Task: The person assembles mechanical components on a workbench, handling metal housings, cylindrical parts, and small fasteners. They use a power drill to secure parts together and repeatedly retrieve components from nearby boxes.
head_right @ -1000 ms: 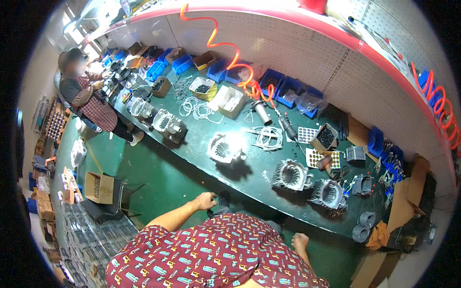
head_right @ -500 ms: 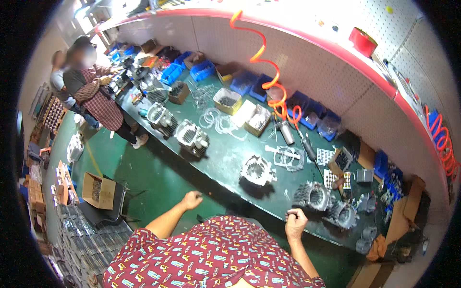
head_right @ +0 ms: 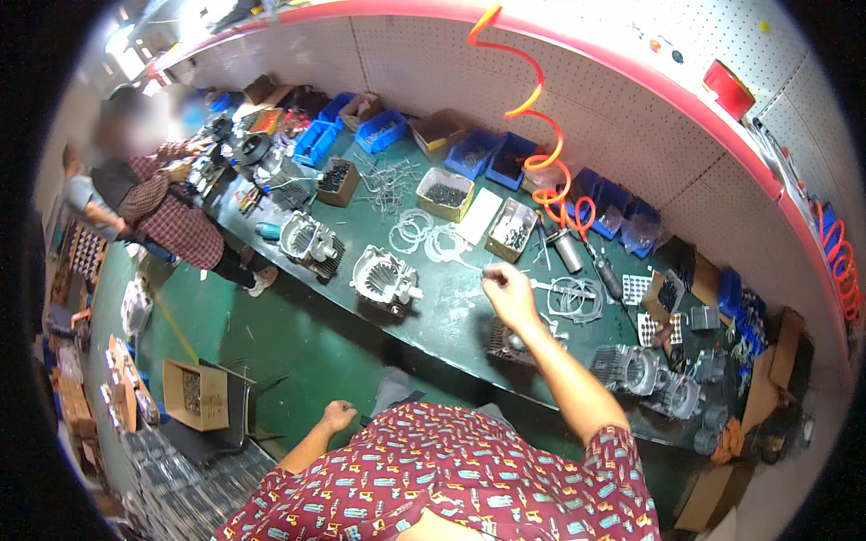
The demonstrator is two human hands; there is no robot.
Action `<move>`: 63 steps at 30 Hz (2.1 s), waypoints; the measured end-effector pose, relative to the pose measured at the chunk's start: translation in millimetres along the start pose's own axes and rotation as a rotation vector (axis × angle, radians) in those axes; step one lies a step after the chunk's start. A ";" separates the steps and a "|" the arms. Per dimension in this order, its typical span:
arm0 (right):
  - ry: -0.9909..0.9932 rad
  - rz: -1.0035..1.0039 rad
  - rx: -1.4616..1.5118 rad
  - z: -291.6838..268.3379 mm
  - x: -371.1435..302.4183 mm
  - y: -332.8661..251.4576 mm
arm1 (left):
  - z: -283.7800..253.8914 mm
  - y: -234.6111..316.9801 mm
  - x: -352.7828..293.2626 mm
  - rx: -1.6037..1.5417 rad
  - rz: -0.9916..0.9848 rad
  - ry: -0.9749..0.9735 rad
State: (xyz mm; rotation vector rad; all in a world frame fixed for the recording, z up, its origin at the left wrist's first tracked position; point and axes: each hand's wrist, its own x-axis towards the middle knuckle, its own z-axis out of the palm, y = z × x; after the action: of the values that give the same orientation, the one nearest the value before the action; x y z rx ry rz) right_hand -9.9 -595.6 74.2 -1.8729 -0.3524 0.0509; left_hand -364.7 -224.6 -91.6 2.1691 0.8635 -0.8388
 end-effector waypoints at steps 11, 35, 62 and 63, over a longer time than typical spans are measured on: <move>-0.290 0.365 -0.750 188.1 188.3 102.1 | -132.1 -100.7 52.1 -0.868 -0.103 0.094; 0.102 0.621 0.531 198.0 191.5 15.4 | -187.2 -86.5 148.9 -0.739 0.276 0.374; 0.067 0.691 1.063 270.1 65.9 -122.4 | -333.5 195.9 39.9 -0.854 0.637 -0.216; 0.090 0.701 1.104 273.0 66.8 -120.7 | -338.9 190.9 47.9 -0.825 0.664 -0.215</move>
State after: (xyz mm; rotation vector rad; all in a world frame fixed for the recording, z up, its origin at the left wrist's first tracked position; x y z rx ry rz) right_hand -29.5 -292.1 106.5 -0.8112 0.3700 0.5228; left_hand -86.6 -64.5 133.3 1.4345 0.2487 -0.2786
